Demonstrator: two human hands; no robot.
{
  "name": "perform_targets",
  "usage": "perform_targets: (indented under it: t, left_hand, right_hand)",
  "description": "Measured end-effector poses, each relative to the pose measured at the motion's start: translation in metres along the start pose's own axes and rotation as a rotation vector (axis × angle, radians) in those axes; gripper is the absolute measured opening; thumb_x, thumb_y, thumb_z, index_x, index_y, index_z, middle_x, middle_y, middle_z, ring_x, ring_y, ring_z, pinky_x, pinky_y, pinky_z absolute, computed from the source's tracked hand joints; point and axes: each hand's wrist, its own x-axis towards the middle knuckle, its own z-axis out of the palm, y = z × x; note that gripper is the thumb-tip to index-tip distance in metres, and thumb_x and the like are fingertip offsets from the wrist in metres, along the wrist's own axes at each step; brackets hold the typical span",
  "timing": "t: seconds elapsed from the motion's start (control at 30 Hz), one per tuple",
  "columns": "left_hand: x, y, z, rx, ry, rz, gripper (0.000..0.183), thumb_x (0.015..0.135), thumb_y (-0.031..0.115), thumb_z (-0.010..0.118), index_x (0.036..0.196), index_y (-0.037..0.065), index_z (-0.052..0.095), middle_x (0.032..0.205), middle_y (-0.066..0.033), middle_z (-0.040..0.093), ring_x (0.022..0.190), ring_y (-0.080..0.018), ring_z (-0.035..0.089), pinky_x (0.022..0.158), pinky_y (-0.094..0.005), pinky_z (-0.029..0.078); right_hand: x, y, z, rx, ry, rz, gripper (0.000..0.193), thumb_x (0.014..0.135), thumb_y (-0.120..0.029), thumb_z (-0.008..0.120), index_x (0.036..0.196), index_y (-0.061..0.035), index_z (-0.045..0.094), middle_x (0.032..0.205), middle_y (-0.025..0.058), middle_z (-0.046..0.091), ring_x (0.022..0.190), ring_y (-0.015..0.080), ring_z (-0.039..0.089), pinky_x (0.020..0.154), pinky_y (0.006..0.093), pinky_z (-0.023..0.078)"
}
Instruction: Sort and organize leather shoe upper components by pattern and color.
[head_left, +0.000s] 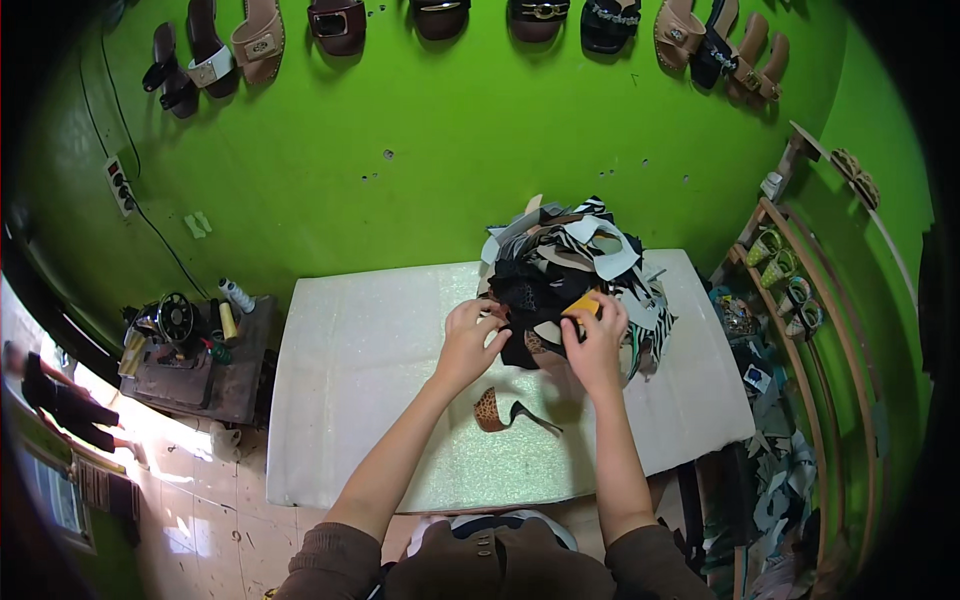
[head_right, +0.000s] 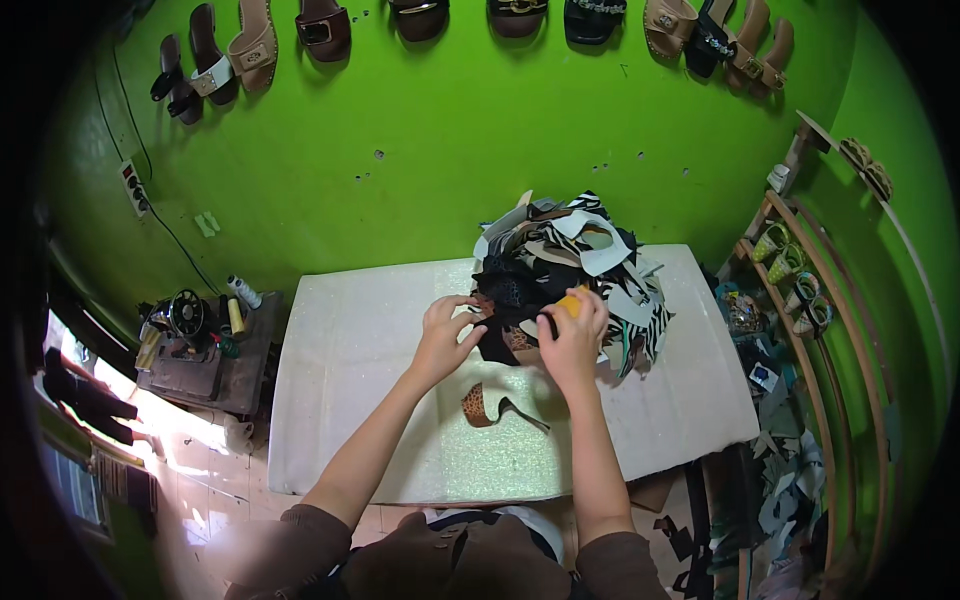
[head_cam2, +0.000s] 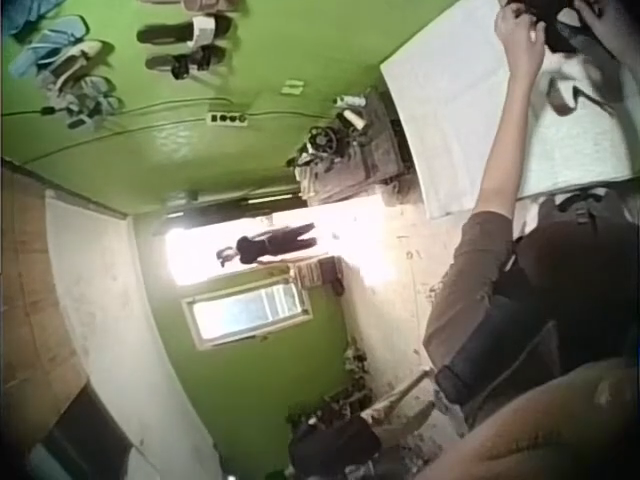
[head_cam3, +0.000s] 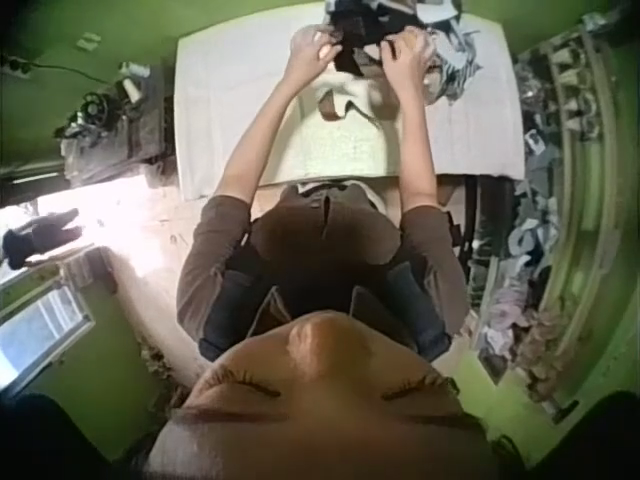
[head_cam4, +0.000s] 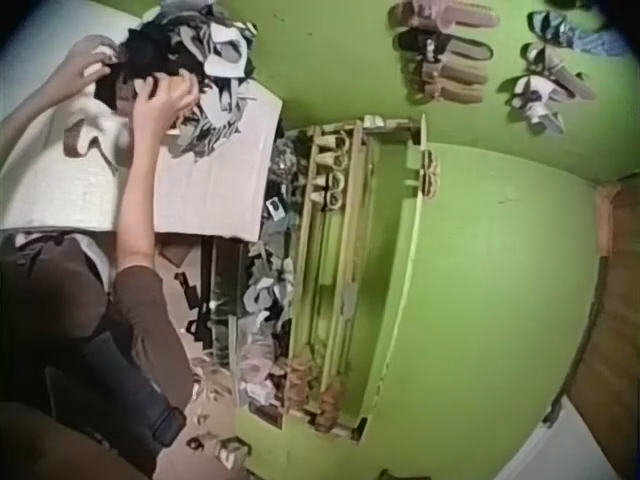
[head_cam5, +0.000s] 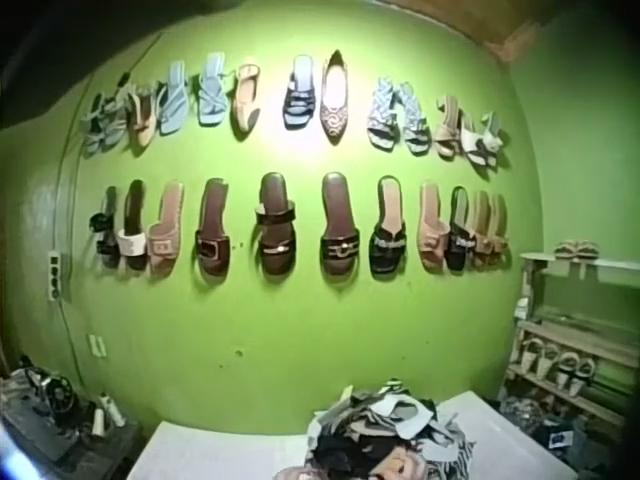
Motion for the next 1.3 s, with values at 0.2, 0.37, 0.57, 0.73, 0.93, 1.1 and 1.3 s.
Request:
perform_targets:
  t: [0.2, 0.37, 0.57, 0.73, 0.93, 1.1, 1.3]
  left_hand:
    - [-0.014, -0.003, -0.022, 0.257, 0.071, 0.053, 0.013, 0.071, 0.017, 0.068, 0.069, 0.006, 0.061, 0.102, -0.0050, 0.057, 0.108, -0.0307, 0.045, 0.094, -0.0445, 0.029]
    - [-0.037, -0.004, -0.019, 0.237, 0.075, -0.299, 0.013, 0.072, 0.019, 0.065, 0.068, 0.007, 0.067, 0.105, -0.0062, 0.059, 0.113, -0.0302, 0.042, 0.100, -0.0463, 0.022]
    - [-0.066, -0.013, -0.013, 0.034, 0.069, -0.464, 0.016, 0.075, 0.023, 0.063, 0.080, 0.009, 0.070, 0.119, -0.0104, 0.054, 0.112, -0.0338, 0.043, 0.099, -0.0445, 0.027]
    - [-0.080, -0.025, -0.032, 0.022, 0.051, -0.426, 0.035, 0.075, 0.019, 0.065, 0.110, 0.019, 0.058, 0.128, -0.0128, 0.038, 0.122, -0.0346, 0.029, 0.101, -0.0454, 0.021]
    - [-0.096, -0.048, -0.062, 0.244, -0.149, -0.282, 0.042, 0.073, 0.022, 0.069, 0.113, 0.022, 0.056, 0.134, -0.0155, 0.028, 0.124, -0.0376, 0.023, 0.101, -0.0471, 0.022]
    - [-0.092, -0.053, -0.077, 0.176, -0.168, -0.292, 0.038, 0.073, 0.027, 0.069, 0.110, 0.022, 0.058, 0.133, -0.0155, 0.030, 0.124, -0.0366, 0.024, 0.101, -0.0463, 0.021]
    - [-0.097, -0.094, -0.101, 0.066, -0.336, -0.379, 0.018, 0.076, 0.026, 0.066, 0.087, 0.012, 0.068, 0.123, -0.0089, 0.044, 0.121, -0.0308, 0.030, 0.100, -0.0414, 0.024]
  right_hand:
    - [-0.024, -0.032, 0.027, 0.057, -0.154, -0.039, 0.019, 0.071, -0.019, 0.067, 0.086, -0.0080, 0.062, 0.115, 0.0125, 0.043, 0.115, 0.0344, 0.033, 0.097, 0.0470, 0.027]
    - [-0.048, -0.066, 0.047, 0.150, -0.269, -0.095, 0.029, 0.069, -0.029, 0.070, 0.085, -0.0044, 0.067, 0.118, 0.0180, 0.042, 0.118, 0.0372, 0.030, 0.100, 0.0497, 0.022]
    - [-0.050, -0.078, 0.062, 0.111, -0.350, -0.148, 0.029, 0.069, -0.026, 0.070, 0.085, -0.0023, 0.066, 0.120, 0.0176, 0.041, 0.120, 0.0368, 0.028, 0.102, 0.0511, 0.019]
    - [-0.046, -0.074, 0.070, 0.159, -0.330, -0.163, 0.010, 0.075, -0.010, 0.063, 0.081, -0.0024, 0.064, 0.116, 0.0146, 0.045, 0.117, 0.0365, 0.034, 0.098, 0.0482, 0.025]
    - [-0.039, -0.084, 0.076, 0.213, -0.389, -0.221, 0.008, 0.076, -0.014, 0.063, 0.083, -0.0120, 0.067, 0.118, 0.0120, 0.044, 0.119, 0.0355, 0.031, 0.098, 0.0469, 0.026]
    - [-0.039, -0.080, 0.089, 0.269, -0.483, -0.248, 0.009, 0.077, -0.013, 0.063, 0.085, -0.0152, 0.068, 0.119, 0.0119, 0.043, 0.119, 0.0362, 0.030, 0.099, 0.0467, 0.027]
    - [-0.038, -0.097, 0.113, 0.316, -0.423, -0.170, 0.010, 0.077, -0.013, 0.063, 0.086, -0.0133, 0.067, 0.113, 0.0099, 0.048, 0.114, 0.0336, 0.036, 0.097, 0.0438, 0.029]
